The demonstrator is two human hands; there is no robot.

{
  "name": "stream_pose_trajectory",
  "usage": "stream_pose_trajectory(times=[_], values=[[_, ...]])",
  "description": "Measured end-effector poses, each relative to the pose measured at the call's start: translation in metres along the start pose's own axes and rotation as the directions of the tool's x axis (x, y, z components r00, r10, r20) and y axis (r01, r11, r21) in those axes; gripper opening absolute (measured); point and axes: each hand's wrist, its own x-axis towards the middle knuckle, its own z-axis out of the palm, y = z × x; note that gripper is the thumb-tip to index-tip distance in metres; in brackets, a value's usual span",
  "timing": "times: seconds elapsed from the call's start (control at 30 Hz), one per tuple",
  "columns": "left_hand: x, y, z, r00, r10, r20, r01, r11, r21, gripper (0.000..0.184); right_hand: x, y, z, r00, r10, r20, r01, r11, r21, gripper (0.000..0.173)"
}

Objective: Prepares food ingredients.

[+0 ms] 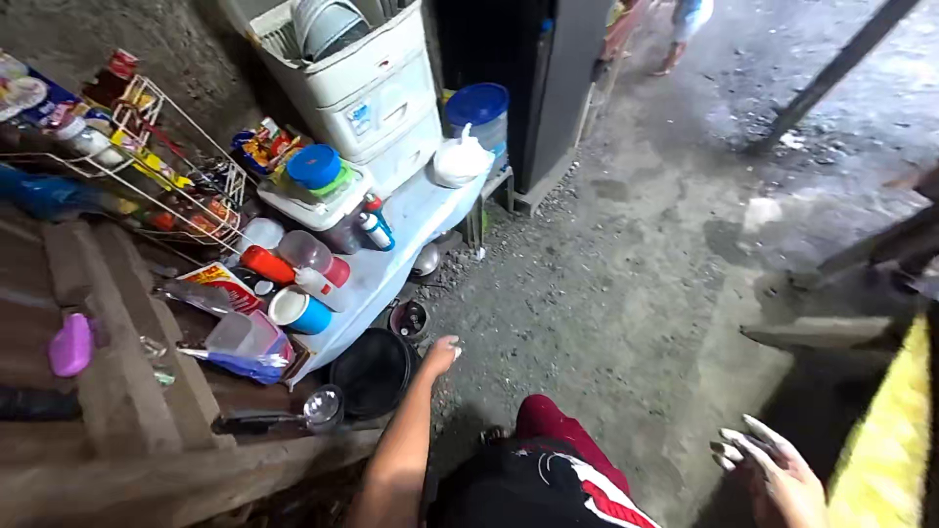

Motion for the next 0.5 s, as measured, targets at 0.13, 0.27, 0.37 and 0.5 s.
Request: stream_pose_trajectory(times=[0.13,0.27,0.37,0.5], values=[[0.069,0.064,-0.068,0.977,0.024,-0.211,-0.105,0.917,-0.384,0.051,0.109,-0.033,0.054,0.997,0.07,0.029,-0.065,0.989,-0.13,0.052],[0.127,0.076,-0.14,0.866,-0.211,-0.453,-0.23,0.636,-0.736,0.047,0.245,-0.079,0.133,0.989,0.112,0.098,-0.09,0.976,-0.2,0.05],[0.153,0.077,-0.191,0.715,-0.472,-0.515,-0.385,0.349,-0.854,0.043,0.324,-0.126,0.21,0.975,0.166,0.15,-0.122,0.956,-0.265,0.049],[0.18,0.064,-0.244,0.55,-0.645,-0.531,-0.567,0.179,-0.804,0.039,0.396,-0.193,0.316,0.95,0.154,0.273,-0.027,0.909,-0.416,0.051]])
